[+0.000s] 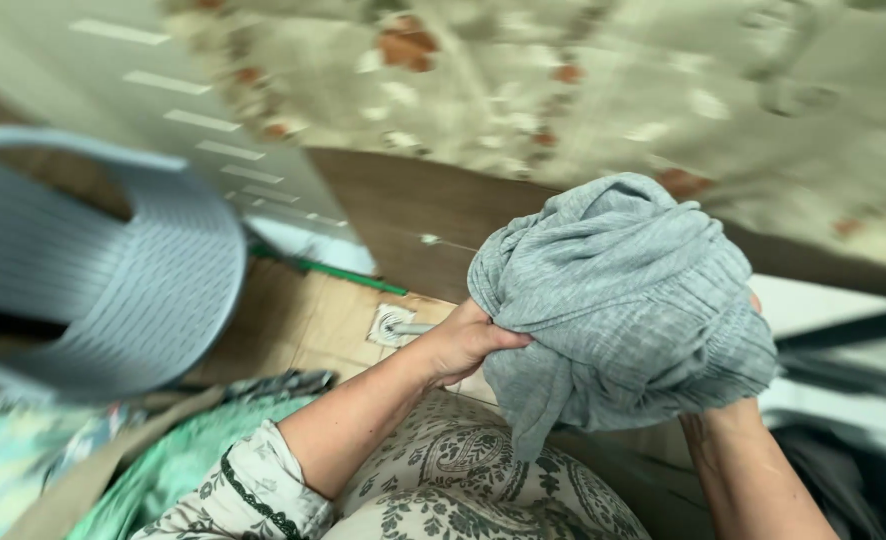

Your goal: Transferring various clothing items from a washing machine to a chair.

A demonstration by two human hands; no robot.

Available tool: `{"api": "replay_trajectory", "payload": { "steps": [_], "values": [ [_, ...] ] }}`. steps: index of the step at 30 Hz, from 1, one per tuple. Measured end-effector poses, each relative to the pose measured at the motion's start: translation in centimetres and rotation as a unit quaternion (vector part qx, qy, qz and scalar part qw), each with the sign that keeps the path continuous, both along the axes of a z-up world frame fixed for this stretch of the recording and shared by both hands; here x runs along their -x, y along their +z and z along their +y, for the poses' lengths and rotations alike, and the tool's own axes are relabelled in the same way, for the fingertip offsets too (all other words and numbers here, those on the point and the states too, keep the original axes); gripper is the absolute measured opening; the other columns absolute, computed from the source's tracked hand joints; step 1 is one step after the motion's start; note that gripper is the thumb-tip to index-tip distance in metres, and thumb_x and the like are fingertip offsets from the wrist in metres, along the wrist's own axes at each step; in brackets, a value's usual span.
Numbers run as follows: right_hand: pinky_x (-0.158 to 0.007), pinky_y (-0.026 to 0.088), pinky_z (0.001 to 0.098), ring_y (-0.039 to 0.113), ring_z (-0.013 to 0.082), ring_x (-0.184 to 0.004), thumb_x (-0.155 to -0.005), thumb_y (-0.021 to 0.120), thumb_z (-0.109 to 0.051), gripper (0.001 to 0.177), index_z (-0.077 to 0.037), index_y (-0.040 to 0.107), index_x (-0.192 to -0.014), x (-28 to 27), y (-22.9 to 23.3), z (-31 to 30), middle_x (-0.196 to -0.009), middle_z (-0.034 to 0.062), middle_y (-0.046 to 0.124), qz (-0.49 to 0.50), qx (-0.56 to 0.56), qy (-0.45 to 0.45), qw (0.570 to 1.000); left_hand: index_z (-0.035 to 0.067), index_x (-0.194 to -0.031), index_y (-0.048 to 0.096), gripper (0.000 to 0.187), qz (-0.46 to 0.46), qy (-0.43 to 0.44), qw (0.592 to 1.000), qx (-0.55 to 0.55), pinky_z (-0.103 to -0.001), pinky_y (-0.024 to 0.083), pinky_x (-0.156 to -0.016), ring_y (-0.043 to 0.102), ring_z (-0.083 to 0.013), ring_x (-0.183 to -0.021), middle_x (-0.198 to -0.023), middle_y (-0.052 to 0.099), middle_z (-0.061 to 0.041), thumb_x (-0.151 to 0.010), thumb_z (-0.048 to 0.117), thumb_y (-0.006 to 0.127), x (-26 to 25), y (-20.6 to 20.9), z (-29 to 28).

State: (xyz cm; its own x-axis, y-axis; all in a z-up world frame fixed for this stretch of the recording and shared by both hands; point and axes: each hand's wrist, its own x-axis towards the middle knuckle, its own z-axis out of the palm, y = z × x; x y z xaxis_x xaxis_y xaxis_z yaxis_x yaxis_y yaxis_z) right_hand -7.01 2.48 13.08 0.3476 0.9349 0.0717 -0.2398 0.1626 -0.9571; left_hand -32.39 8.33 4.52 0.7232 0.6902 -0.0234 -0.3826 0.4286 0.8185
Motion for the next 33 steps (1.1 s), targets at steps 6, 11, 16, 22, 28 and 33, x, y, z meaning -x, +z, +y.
{"api": "replay_trajectory", "payload": {
  "steps": [6,11,16,22,28,33],
  "values": [
    [-0.100,0.055,0.0328,0.065,0.0192,-0.118,-0.106,0.052,-0.018,0.040,0.000,0.055,-0.142,6.8,-0.6,5.6,-0.132,0.0100,0.065,-0.020,-0.009,0.142,0.990,0.003,-0.153,0.039,0.081,0.094,0.148,0.984,-0.011,-0.038,0.043,-0.112,0.053,-0.0218,-0.134,-0.146,0.055,-0.011,-0.079,0.006,0.073,8.4,1.8,0.0],
    [-0.099,0.055,0.0328,0.065,0.0181,-0.114,-0.104,0.056,-0.017,0.039,0.001,0.057,-0.139,14.3,1.1,9.8,-0.130,0.0093,0.066,-0.031,-0.028,0.232,0.972,0.003,-0.154,0.037,0.084,0.058,0.219,0.973,-0.039,-0.037,0.041,-0.116,0.052,-0.0216,-0.136,-0.147,0.054,-0.010,-0.080,0.008,0.075,14.6,0.1,1.3],
    [-0.100,0.054,0.0322,0.063,0.0162,-0.116,-0.102,0.061,-0.015,0.038,0.000,0.057,-0.137,21.2,1.4,15.1,-0.128,0.0075,0.065,-0.067,-0.040,0.329,0.941,0.002,-0.155,0.034,0.087,0.033,0.294,0.955,-0.012,-0.040,0.042,-0.114,0.053,-0.0235,-0.132,-0.143,0.055,-0.012,-0.078,0.010,0.075,21.0,-0.5,2.8],
    [-0.109,0.047,0.0302,0.059,0.0144,-0.124,-0.098,0.064,-0.015,0.045,-0.001,0.056,-0.140,30.4,0.5,21.8,-0.134,0.0048,0.063,-0.201,-0.174,0.387,0.883,0.002,-0.157,0.029,0.091,0.010,0.367,0.930,-0.015,-0.039,0.037,-0.118,0.047,-0.0233,-0.139,-0.149,0.048,-0.012,-0.080,0.015,0.075,28.8,1.1,4.7],
    [-0.110,0.047,0.0304,0.058,0.0143,-0.123,-0.098,0.065,-0.012,0.047,0.000,0.055,-0.142,39.6,-0.3,26.9,-0.133,0.0056,0.062,-0.178,-0.159,0.454,0.859,0.002,-0.157,0.030,0.089,0.027,0.465,0.885,0.015,-0.040,0.036,-0.118,0.046,-0.0247,-0.138,-0.149,0.048,-0.012,-0.080,0.012,0.073,35.5,0.1,6.0],
    [-0.108,0.047,0.0303,0.057,0.0146,-0.123,-0.102,0.056,-0.008,0.044,0.000,0.052,-0.146,46.9,-2.0,31.9,-0.137,0.0075,0.062,-0.153,-0.159,0.520,0.825,0.002,-0.153,0.040,0.077,0.008,0.561,0.828,-0.002,-0.037,0.038,-0.115,0.050,-0.0224,-0.136,-0.148,0.054,-0.011,-0.083,0.011,0.071,39.5,0.0,7.2]
  ]
}}
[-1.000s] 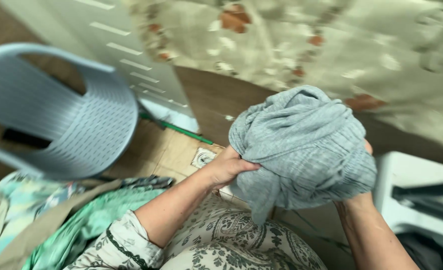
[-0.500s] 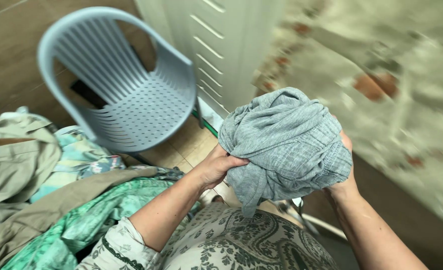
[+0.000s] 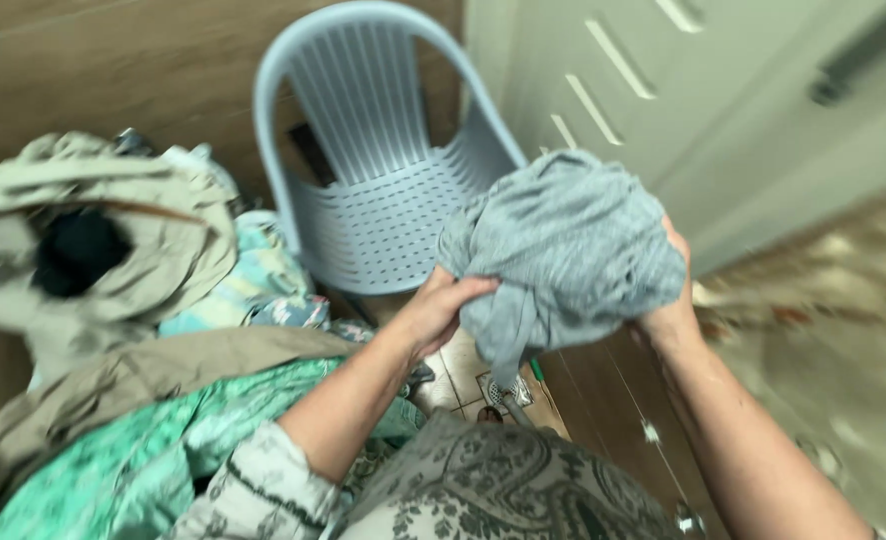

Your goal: Transferring various clothing items from a washing machine to a chair.

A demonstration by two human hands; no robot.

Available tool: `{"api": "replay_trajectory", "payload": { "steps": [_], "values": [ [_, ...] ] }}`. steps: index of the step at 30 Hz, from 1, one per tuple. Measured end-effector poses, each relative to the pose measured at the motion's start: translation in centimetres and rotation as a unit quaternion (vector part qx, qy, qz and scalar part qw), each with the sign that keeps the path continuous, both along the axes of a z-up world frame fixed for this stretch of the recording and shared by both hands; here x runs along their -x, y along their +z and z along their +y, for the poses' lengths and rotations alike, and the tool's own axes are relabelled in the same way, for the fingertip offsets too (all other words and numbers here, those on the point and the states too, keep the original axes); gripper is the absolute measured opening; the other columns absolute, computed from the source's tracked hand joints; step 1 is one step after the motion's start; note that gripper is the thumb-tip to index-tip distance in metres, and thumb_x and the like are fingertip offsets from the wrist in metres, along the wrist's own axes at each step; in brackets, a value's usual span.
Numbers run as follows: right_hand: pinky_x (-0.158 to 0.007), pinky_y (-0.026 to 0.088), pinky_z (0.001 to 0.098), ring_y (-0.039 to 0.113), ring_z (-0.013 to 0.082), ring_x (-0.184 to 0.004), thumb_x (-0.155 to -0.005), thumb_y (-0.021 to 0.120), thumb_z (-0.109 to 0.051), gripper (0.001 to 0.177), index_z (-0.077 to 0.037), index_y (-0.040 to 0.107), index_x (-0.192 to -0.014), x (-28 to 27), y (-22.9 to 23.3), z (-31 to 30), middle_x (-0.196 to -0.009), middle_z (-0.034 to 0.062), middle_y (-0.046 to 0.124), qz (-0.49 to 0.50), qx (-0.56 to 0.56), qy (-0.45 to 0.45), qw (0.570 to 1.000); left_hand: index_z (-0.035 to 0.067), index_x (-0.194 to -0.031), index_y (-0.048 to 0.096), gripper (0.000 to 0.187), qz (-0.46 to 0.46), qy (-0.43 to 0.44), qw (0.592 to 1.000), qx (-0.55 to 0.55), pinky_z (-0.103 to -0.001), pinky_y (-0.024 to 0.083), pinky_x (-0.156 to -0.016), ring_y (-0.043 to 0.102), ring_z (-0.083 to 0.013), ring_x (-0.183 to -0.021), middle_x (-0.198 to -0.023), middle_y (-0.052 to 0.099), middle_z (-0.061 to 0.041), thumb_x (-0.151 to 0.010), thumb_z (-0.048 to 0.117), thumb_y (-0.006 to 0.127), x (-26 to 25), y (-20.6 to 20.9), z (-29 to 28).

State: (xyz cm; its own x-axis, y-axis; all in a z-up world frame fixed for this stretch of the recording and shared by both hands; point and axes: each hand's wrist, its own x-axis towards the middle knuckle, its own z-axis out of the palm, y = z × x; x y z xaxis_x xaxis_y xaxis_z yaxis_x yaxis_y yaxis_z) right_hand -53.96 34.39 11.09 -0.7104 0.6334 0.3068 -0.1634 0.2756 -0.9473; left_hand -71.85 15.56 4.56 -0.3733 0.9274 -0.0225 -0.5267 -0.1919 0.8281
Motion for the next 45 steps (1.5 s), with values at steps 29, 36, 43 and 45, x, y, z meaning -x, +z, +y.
{"api": "replay_trajectory", "payload": {
  "steps": [29,36,43,45],
  "values": [
    [-0.105,0.051,0.0334,0.063,0.0209,-0.118,-0.094,0.069,-0.005,0.049,-0.004,0.053,-0.141,45.0,-16.5,15.3,-0.128,0.0098,0.067,-0.095,-0.071,0.208,0.971,-0.011,-0.110,0.067,0.041,-0.142,0.209,0.946,0.203,-0.039,0.059,-0.080,0.072,-0.0275,-0.092,-0.101,0.073,-0.017,-0.077,0.011,0.071,37.9,-8.0,7.0],
    [-0.107,0.045,0.0419,0.056,0.0386,-0.128,-0.076,0.086,-0.022,0.073,-0.004,0.054,-0.139,48.0,-18.4,16.8,-0.140,0.0226,0.057,-0.423,-0.287,0.244,0.824,-0.002,-0.139,0.050,0.080,0.097,0.195,0.854,0.473,-0.041,0.054,-0.100,0.066,-0.0339,-0.118,-0.127,0.067,-0.022,-0.063,0.011,0.071,41.5,-14.2,11.3],
    [-0.107,0.047,0.0398,0.060,0.0360,-0.126,-0.082,0.079,-0.018,0.060,-0.005,0.058,-0.137,47.8,-14.3,12.2,-0.141,0.0180,0.059,-0.388,-0.275,0.236,0.847,0.005,-0.157,0.032,0.099,0.325,0.094,0.789,0.514,-0.036,0.031,-0.122,0.031,-0.0343,-0.153,-0.164,0.028,-0.023,-0.072,0.025,0.077,39.8,-12.1,14.9],
    [-0.107,0.048,0.0402,0.060,0.0365,-0.124,-0.084,0.075,-0.013,0.059,-0.004,0.056,-0.139,46.9,-12.9,11.1,-0.140,0.0190,0.060,-0.347,-0.278,0.254,0.859,0.004,-0.156,0.029,0.097,0.398,0.051,0.770,0.496,-0.039,0.025,-0.122,0.024,-0.0365,-0.153,-0.164,0.023,-0.023,-0.076,0.029,0.078,38.4,-8.7,14.9]
  ]
}}
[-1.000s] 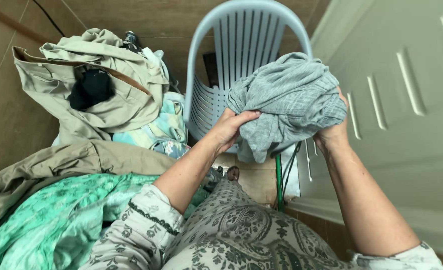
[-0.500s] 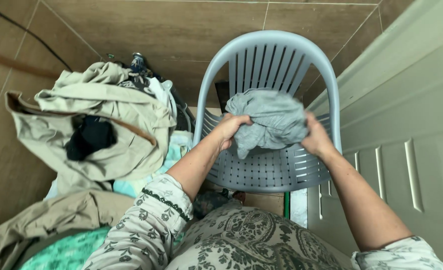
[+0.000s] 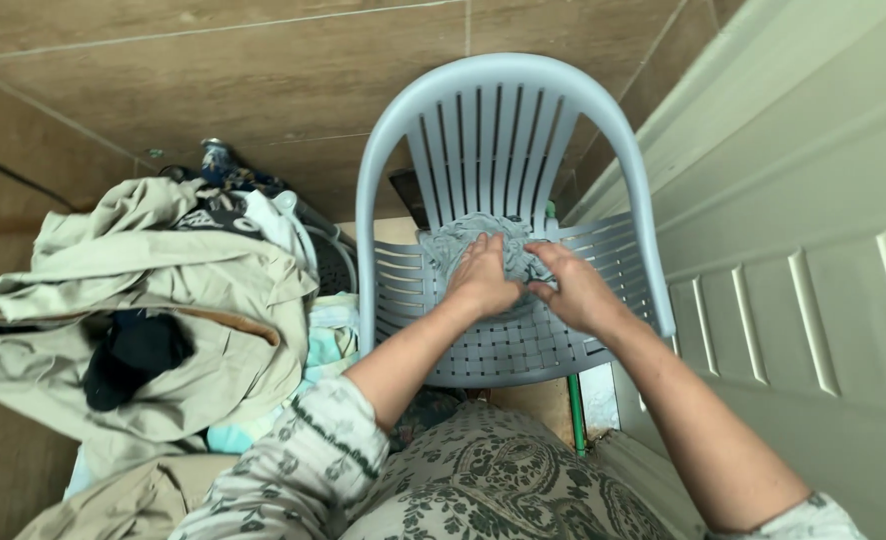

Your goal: Transferring various clothing items from a washing machine to a chair.

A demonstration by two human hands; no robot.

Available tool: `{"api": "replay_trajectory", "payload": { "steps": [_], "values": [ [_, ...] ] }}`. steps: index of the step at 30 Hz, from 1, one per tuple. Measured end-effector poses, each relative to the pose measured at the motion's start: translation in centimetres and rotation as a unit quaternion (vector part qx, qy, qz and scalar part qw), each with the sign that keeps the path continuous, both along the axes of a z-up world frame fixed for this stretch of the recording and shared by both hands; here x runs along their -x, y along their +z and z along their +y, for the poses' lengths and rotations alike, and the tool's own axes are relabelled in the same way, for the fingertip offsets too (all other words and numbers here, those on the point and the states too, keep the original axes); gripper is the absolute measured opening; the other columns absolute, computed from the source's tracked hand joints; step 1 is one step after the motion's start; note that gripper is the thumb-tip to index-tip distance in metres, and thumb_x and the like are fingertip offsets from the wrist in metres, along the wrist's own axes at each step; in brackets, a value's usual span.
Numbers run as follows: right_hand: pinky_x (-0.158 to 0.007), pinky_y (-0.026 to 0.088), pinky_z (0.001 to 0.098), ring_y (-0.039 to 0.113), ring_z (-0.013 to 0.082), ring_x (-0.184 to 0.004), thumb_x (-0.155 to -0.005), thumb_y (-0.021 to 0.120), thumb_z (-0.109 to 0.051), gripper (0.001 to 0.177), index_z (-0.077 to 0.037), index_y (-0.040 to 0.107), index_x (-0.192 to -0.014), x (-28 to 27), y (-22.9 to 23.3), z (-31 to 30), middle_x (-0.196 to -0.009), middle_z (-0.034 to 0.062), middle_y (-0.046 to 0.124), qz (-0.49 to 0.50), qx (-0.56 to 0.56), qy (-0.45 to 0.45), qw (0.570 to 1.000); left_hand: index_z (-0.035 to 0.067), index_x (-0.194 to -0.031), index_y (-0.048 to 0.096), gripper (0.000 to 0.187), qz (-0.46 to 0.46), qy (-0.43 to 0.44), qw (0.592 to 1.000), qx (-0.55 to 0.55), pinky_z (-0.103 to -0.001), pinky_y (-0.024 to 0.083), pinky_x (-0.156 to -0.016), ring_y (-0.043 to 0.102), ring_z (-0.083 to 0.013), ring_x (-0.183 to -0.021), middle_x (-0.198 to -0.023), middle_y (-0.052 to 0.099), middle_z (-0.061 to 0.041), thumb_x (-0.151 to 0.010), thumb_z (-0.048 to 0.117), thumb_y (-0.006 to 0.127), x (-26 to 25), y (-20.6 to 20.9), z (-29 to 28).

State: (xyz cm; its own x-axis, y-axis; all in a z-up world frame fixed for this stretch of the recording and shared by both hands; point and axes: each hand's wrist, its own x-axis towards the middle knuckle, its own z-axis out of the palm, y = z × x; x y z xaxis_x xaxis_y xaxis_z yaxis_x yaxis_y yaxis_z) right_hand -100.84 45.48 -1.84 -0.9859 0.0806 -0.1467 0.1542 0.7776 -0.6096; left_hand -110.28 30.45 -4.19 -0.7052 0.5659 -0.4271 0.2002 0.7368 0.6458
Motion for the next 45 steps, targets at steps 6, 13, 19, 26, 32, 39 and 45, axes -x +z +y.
{"api": "replay_trajectory", "payload": {
  "steps": [6,13,19,26,32,39,45],
  "values": [
    [-0.104,0.049,0.0416,0.060,0.0371,-0.126,-0.087,0.072,-0.008,0.054,-0.003,0.056,-0.138,-5.2,5.1,-2.2,-0.138,0.0190,0.063,0.075,0.020,-0.005,0.997,-0.002,-0.151,0.037,0.084,0.095,-0.090,0.986,-0.102,-0.043,0.026,-0.122,0.025,-0.0404,-0.152,-0.161,0.031,-0.028,-0.079,0.019,0.074,-5.2,3.6,-1.7],
    [-0.098,0.056,0.0344,0.069,0.0225,-0.122,-0.092,0.067,-0.007,0.049,-0.005,0.055,-0.139,-15.5,8.4,-4.8,-0.134,0.0120,0.069,0.086,0.193,-0.128,0.969,0.006,-0.156,0.042,0.078,-0.109,-0.066,0.982,-0.141,-0.044,0.053,-0.100,0.067,-0.0415,-0.113,-0.136,0.065,-0.022,-0.081,0.014,0.066,-14.2,11.1,-3.8],
    [-0.099,0.057,0.0309,0.068,0.0159,-0.116,-0.095,0.065,-0.003,0.042,-0.004,0.058,-0.137,-28.5,11.4,-8.5,-0.131,0.0085,0.069,0.151,0.240,-0.188,0.940,-0.004,-0.149,0.042,0.075,-0.017,-0.154,0.917,-0.368,-0.040,0.047,-0.108,0.057,-0.0340,-0.134,-0.141,0.058,-0.023,-0.079,0.007,0.066,-25.0,10.2,-6.3],
    [-0.092,0.058,0.0279,0.070,0.0123,-0.108,-0.092,0.067,-0.005,0.042,-0.004,0.062,-0.134,-44.5,16.2,-13.8,-0.126,0.0044,0.072,0.150,0.208,-0.333,0.907,-0.004,-0.148,0.042,0.075,-0.076,-0.255,0.894,-0.361,-0.035,0.055,-0.092,0.064,-0.0269,-0.084,-0.144,0.056,-0.019,-0.077,0.008,0.064,-38.8,16.0,-9.0],
    [-0.095,0.059,0.0288,0.069,0.0124,-0.110,-0.091,0.067,-0.001,0.036,-0.002,0.064,-0.127,-55.9,18.0,-16.3,-0.126,0.0052,0.069,0.259,0.182,-0.405,0.858,-0.005,-0.147,0.044,0.070,-0.044,-0.410,0.834,-0.368,-0.033,0.056,-0.079,0.065,-0.0260,-0.084,-0.151,0.050,-0.021,-0.081,0.005,0.064,-46.9,20.1,-8.7],
    [-0.089,0.060,0.0270,0.071,0.0107,-0.102,-0.092,0.070,-0.001,0.026,-0.002,0.070,-0.118,-64.2,19.4,-19.6,-0.114,0.0045,0.073,0.302,0.118,-0.559,0.763,-0.004,-0.142,0.049,0.060,-0.061,-0.584,0.694,-0.417,-0.034,0.058,-0.086,0.068,-0.0252,-0.099,-0.140,0.057,-0.020,-0.084,0.002,0.062,-53.0,21.3,-4.9],
    [-0.085,0.058,0.0241,0.069,0.0086,-0.099,-0.092,0.070,0.000,0.025,-0.002,0.069,-0.118,-69.5,20.5,-23.9,-0.113,0.0039,0.073,0.350,0.038,-0.634,0.689,-0.002,-0.145,0.049,0.061,-0.166,-0.670,0.586,-0.425,-0.034,0.060,-0.093,0.067,-0.0222,-0.093,-0.140,0.059,-0.018,-0.084,0.001,0.059,-58.6,22.7,-3.5]
  ]
}}
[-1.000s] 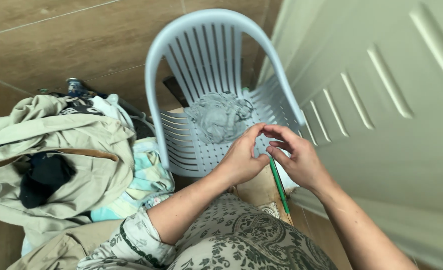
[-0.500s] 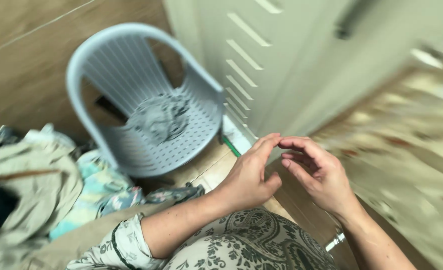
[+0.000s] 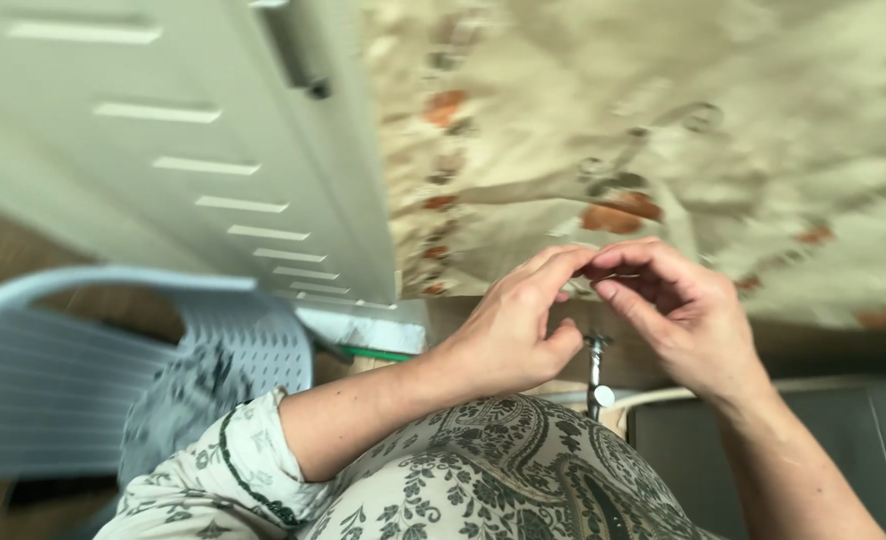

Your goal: Transferring various clothing items from a washing machine to a chair.

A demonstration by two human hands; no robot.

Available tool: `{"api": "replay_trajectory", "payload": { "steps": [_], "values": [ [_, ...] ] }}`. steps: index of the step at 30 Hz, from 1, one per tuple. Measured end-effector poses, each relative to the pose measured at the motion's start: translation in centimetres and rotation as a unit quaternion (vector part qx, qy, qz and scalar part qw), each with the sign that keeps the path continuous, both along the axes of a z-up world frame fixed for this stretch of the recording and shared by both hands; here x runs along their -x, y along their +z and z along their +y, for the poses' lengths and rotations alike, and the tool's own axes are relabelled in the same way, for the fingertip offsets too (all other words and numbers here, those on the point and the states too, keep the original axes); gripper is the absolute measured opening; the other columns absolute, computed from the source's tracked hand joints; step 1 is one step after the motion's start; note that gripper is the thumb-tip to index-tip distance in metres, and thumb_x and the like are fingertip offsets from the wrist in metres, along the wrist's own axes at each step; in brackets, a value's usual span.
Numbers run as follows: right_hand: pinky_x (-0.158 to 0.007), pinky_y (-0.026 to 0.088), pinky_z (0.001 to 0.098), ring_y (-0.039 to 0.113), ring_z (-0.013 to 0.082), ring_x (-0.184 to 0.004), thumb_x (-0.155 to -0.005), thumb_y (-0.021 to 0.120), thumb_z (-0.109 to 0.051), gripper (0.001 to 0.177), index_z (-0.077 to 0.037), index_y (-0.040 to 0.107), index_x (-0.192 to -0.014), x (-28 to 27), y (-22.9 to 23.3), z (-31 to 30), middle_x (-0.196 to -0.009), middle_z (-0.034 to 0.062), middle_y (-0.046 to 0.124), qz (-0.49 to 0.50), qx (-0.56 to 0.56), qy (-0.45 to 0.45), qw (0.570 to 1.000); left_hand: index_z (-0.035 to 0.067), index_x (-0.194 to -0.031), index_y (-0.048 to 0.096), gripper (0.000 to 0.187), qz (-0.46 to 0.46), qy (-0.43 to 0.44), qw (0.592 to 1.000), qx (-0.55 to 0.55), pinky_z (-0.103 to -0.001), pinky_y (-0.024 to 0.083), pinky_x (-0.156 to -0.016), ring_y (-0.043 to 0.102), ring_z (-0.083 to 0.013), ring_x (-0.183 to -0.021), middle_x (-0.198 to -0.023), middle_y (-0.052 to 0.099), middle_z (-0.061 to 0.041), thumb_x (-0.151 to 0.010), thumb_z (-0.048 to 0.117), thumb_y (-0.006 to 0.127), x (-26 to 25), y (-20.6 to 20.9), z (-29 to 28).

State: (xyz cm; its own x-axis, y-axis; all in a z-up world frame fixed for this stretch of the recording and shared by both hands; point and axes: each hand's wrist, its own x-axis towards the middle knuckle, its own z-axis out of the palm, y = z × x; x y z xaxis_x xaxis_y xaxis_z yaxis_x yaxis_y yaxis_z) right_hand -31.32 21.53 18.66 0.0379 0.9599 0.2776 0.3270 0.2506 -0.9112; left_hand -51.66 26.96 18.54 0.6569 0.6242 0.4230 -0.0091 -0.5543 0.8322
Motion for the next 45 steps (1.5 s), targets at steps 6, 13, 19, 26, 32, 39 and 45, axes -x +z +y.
{"api": "replay_trajectory", "payload": {
  "steps": [6,13,19,26,32,39,45],
  "values": [
    [-0.088,0.058,0.0242,0.069,0.0092,-0.100,-0.095,0.067,0.002,0.021,0.000,0.069,-0.116,-2.5,0.5,-5.6,-0.113,0.0044,0.072,0.022,-0.015,-0.135,0.991,-0.002,-0.139,0.053,0.057,0.026,-0.121,0.992,0.020,-0.034,0.059,-0.093,0.064,-0.0199,-0.072,-0.138,0.060,-0.014,-0.082,0.005,0.062,-4.8,1.4,-0.6],
    [-0.086,0.058,0.0247,0.068,0.0096,-0.099,-0.095,0.068,0.002,0.021,0.001,0.070,-0.115,-5.5,-0.1,-13.2,-0.112,0.0044,0.072,0.007,-0.021,-0.268,0.963,-0.001,-0.134,0.057,0.052,0.011,-0.241,0.970,0.017,-0.034,0.058,-0.093,0.065,-0.0196,-0.079,-0.134,0.062,-0.013,-0.082,0.005,0.061,-11.5,0.6,-3.8],
    [-0.089,0.058,0.0259,0.069,0.0109,-0.101,-0.093,0.067,0.002,0.021,0.001,0.070,-0.114,-10.4,-1.8,-20.8,-0.113,0.0045,0.071,0.041,-0.008,-0.353,0.935,0.000,-0.128,0.061,0.047,0.071,-0.334,0.939,0.023,-0.035,0.058,-0.087,0.068,-0.0249,-0.083,-0.120,0.067,-0.013,-0.081,0.006,0.062,-19.9,-0.2,-8.5],
    [-0.087,0.057,0.0264,0.071,0.0116,-0.099,-0.093,0.067,0.001,0.020,0.000,0.071,-0.113,-20.1,-4.2,-29.9,-0.107,0.0042,0.073,0.067,0.020,-0.446,0.892,-0.001,-0.126,0.061,0.044,0.074,-0.426,0.902,0.012,-0.038,0.059,-0.089,0.071,-0.0307,-0.102,-0.123,0.066,-0.016,-0.083,0.006,0.059,-32.8,-2.4,-15.8],
    [-0.082,0.058,0.0272,0.069,0.0100,-0.090,-0.094,0.068,-0.003,0.013,-0.001,0.073,-0.106,-31.5,-8.8,-38.7,-0.099,0.0041,0.074,0.082,0.094,-0.511,0.850,0.000,-0.127,0.063,0.045,0.115,-0.500,0.859,-0.010,-0.042,0.056,-0.092,0.071,-0.0365,-0.107,-0.117,0.071,-0.021,-0.082,0.006,0.060,-46.1,-8.3,-22.9],
    [-0.077,0.056,0.0317,0.066,0.0155,-0.082,-0.091,0.066,0.004,0.016,-0.001,0.076,-0.102,-43.7,-21.9,-46.0,-0.087,0.0069,0.074,0.076,0.279,-0.519,0.804,0.001,-0.131,0.063,0.049,0.245,-0.517,0.820,-0.006,-0.041,0.055,-0.095,0.070,-0.0345,-0.113,-0.117,0.072,-0.024,-0.084,0.014,0.069,-55.9,-16.6,-28.3],
    [-0.083,0.060,0.0407,0.076,0.0279,-0.093,-0.081,0.068,-0.007,0.026,-0.012,0.080,-0.104,-49.6,-39.8,-50.0,-0.097,0.0135,0.079,-0.021,0.545,-0.436,0.716,0.002,-0.130,0.065,0.049,0.282,-0.522,0.805,-0.017,-0.040,0.055,-0.098,0.071,-0.0338,-0.113,-0.116,0.073,-0.023,-0.082,0.008,0.065,-56.6,-23.4,-28.7]
  ]
}}
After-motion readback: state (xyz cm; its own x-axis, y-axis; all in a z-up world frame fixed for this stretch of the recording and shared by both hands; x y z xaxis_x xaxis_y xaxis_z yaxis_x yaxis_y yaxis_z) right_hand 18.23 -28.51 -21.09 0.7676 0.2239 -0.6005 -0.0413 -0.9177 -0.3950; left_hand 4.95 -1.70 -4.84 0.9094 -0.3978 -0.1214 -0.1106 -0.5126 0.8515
